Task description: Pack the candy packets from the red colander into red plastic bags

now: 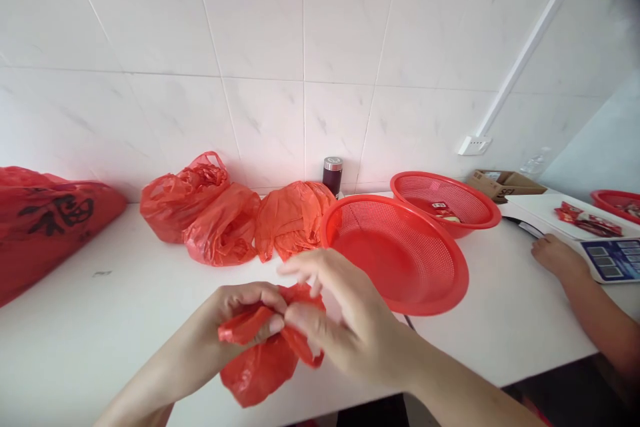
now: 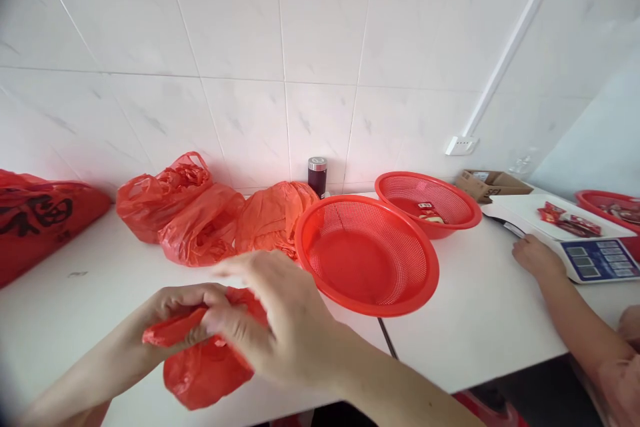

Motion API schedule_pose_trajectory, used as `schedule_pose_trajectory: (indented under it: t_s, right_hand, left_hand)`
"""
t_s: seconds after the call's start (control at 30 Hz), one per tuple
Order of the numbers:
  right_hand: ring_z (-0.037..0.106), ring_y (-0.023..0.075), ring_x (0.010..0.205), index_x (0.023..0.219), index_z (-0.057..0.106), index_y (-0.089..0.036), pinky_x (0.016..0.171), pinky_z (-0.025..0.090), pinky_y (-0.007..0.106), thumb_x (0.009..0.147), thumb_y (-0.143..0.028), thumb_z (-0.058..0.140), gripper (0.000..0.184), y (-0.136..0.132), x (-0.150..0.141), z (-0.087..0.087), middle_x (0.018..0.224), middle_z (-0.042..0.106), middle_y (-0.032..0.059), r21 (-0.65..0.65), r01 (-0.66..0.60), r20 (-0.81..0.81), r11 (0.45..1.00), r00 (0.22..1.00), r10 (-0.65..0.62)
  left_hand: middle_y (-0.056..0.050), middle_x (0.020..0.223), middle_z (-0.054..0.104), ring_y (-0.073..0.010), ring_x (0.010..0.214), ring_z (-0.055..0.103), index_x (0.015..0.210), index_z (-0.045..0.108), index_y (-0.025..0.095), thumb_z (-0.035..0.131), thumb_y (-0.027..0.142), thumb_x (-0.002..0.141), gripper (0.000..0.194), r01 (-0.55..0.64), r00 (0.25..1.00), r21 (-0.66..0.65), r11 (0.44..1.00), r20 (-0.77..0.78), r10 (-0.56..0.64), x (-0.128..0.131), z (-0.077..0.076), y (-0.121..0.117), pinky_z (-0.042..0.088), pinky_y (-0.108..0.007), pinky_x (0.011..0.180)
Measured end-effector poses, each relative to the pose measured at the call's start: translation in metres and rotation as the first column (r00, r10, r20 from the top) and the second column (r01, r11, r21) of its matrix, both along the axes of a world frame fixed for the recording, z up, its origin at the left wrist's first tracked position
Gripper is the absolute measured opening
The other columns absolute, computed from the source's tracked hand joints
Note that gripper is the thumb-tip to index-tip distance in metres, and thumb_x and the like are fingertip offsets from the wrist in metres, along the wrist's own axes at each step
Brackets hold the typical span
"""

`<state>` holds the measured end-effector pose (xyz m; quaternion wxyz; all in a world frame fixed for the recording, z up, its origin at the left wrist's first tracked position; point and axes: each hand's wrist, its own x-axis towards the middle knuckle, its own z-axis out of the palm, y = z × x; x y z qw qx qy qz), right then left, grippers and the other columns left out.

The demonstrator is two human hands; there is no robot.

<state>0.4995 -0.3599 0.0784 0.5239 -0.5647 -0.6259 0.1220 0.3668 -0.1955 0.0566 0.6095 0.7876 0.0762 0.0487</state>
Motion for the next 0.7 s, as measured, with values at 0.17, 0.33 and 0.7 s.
schedule_pose_trajectory:
  t_s: [0.17, 0.33, 0.7]
  right_hand:
    - [0.054, 0.0127, 0.072, 0.130, 0.051, -0.028, 0.074, 0.044, 0.028, 0.103, -0.035, 0.036, 0.032, 0.035, 0.014, -0.042, 0.076, 0.055, -0.0028, -0.204, 0.079, -0.160, 0.976, 0.981, -0.113]
    - [0.036, 0.0091, 0.054, 0.116, 0.056, -0.024, 0.053, 0.033, 0.022, 0.097, -0.028, 0.045, 0.022, 0.046, 0.015, -0.065, 0.064, 0.043, -0.0065, -0.302, -0.214, -0.440, 0.929, 0.896, 0.063]
    - [0.045, 0.0120, 0.062, 0.067, 0.040, -0.020, 0.058, 0.035, 0.024, 0.078, -0.006, 0.035, 0.018, 0.030, 0.003, -0.078, 0.070, 0.047, -0.0007, -0.045, 0.202, 0.010, 0.978, 0.979, -0.202]
  left_hand:
    - [0.004, 0.067, 0.062, -0.0115, 0.055, 0.050, 0.073, 0.054, 0.022, 0.039, 0.003, 0.063, 0.027, -0.298, 0.955, 0.406, 0.864, 0.133, 0.267, 0.008, -0.019, -0.007, 0.040, -0.023, 0.054]
    - [-0.003, 0.097, 0.066, -0.0145, 0.079, 0.063, 0.082, 0.056, 0.023, 0.041, 0.008, 0.079, 0.022, -0.592, 0.801, 0.570, 0.569, 0.492, 0.341, 0.014, -0.040, -0.007, 0.047, -0.023, 0.063]
    - [-0.007, 0.114, 0.071, -0.0244, 0.101, 0.068, 0.117, 0.069, 0.032, 0.042, 0.036, 0.094, 0.035, -0.377, 0.925, 0.433, 0.818, 0.223, 0.309, -0.038, -0.076, 0.019, 0.056, -0.032, 0.084]
